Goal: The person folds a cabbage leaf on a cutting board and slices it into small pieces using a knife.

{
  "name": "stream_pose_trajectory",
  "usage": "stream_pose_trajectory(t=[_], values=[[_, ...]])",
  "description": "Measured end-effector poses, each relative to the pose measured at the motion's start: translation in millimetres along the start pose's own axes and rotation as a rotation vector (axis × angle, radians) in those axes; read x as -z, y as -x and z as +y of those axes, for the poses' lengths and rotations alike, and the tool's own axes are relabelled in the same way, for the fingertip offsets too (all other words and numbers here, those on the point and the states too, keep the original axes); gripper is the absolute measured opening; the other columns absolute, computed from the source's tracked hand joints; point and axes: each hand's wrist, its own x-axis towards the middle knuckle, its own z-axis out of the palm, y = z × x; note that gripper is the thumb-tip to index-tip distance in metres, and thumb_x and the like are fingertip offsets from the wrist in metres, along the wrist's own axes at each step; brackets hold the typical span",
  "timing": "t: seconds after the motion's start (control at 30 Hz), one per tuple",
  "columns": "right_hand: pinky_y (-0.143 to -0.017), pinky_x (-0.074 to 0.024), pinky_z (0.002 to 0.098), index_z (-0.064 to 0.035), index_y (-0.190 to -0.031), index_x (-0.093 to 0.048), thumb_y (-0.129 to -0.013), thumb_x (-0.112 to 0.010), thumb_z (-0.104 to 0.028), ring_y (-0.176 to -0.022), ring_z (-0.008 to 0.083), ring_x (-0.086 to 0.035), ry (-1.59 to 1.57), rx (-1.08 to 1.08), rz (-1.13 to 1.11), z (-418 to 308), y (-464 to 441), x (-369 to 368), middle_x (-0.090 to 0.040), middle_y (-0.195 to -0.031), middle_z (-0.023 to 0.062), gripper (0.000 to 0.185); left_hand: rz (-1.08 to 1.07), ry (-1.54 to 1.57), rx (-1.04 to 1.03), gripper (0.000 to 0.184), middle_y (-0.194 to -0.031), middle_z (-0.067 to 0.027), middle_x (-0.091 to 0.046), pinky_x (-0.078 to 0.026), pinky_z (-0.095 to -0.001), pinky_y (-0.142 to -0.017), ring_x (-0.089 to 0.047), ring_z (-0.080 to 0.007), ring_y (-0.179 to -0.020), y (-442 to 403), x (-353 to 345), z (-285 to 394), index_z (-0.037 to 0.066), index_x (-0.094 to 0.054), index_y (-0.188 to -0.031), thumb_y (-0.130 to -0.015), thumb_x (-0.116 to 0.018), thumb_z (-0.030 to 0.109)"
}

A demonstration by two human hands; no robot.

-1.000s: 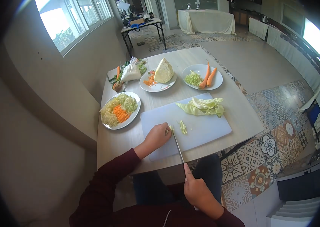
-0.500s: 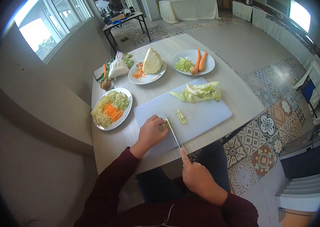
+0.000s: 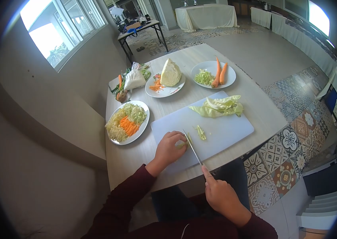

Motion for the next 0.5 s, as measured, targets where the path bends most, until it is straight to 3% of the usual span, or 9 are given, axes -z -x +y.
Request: stream_pose_trajectory(t=[0.17,0.37,0.5], values=[[-0.064,-0.049,0.0554,-0.009,-0.147,-0.043,-0.093,-0.052,-0.012,-0.065,0.0451,-0.062,-0.081,-0.007,0.001,-3,1,13,-0.061,-0.068,0.0261,0.054,-0.062,-0.026,0.004,0.01,-0.092,-0.0078,-0.065,-0.05,-0.0384,-0.083,-0.061,-0.031,-0.092,-3,4,-5,0.008,-0.066,-0.082,-0.075,-0.071,0.005],[-0.064,-0.0469,0.0538,-0.0086,-0.144,-0.047,-0.092,-0.052,-0.009,-0.066,0.044,-0.062,-0.132,-0.019,0.006,-5,5,26,-0.061,-0.069,0.0252,0.052,0.034,0.05,-0.093,0.004,-0.089,-0.0074,-0.064,-0.05,-0.0383,-0.078,-0.059,-0.0294,-0.087,-4,-2,-14,0.007,-0.069,-0.08,-0.077,-0.07,0.005],[-0.065,-0.0474,0.0521,-0.0083,-0.141,-0.05,-0.092,-0.053,-0.009,-0.068,0.0432,-0.062,-0.128,-0.031,0.033,-7,8,31,-0.062,-0.071,0.0242,0.049,-0.122,0.048,-0.103,0.011,-0.1,-0.0088,-0.065,-0.05,-0.0389,-0.083,-0.059,-0.0291,-0.092,-7,8,-16,0.007,-0.072,-0.088,-0.082,-0.067,0.014]])
